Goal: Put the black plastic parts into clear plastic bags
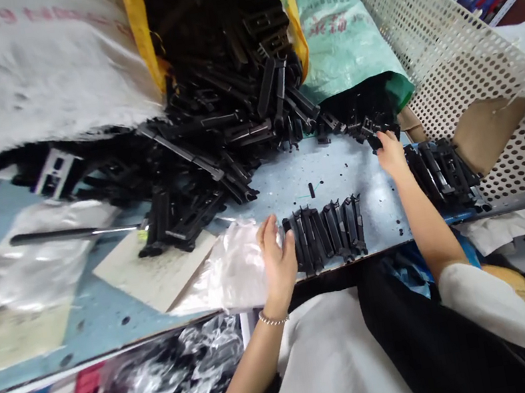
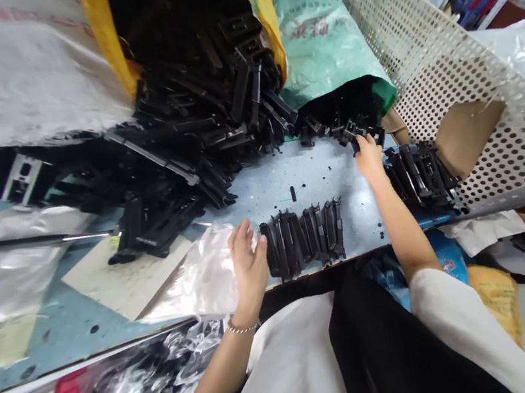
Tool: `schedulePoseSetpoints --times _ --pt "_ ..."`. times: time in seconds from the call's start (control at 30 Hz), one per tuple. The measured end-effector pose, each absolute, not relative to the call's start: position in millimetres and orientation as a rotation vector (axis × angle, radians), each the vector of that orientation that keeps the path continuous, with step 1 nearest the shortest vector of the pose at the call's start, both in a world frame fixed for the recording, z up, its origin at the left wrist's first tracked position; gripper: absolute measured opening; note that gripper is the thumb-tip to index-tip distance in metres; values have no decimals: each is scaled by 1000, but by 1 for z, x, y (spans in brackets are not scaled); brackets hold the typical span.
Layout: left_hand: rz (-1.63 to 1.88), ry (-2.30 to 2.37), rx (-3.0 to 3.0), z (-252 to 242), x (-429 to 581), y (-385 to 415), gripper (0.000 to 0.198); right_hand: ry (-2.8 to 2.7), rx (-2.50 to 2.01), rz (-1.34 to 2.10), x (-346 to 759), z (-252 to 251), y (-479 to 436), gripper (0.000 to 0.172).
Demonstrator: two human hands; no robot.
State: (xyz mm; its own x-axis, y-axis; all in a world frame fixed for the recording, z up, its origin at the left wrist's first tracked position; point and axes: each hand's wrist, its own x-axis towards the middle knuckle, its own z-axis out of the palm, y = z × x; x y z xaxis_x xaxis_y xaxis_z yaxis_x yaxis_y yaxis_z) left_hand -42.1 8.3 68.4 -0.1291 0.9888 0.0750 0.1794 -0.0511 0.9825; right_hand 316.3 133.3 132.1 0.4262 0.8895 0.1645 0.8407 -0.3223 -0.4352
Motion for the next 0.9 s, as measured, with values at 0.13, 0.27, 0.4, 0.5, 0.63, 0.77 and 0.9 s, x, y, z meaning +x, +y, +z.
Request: schedulePoseSetpoints --times 0.13,0.27,0.4,0.5,0.63,0.77,0.9 --pt "1193 1141 1164 94 -14 18 52 -1295 -1633 495 287 135 68 47" --pt "1092 762 770 115 19 38 66 -1095 -1202 1022 221 133 18 36" --pt "1094 591 559 137 24 47 64 -1071 -1090 1321 171 126 -1 24" --pt "1105 638 570 149 11 44 51 -1309 -1186 1246 163 133 4 26" --pt "1065 740 659 157 -6 35 44 -1719 -1295 586 167 161 27 39" --pt "933 865 748 158 -10 29 40 -1926 -1234 295 153 176 62 45" --pt "1097 970 742 153 -13 30 39 -1784 -1325 797 135 162 84 58"
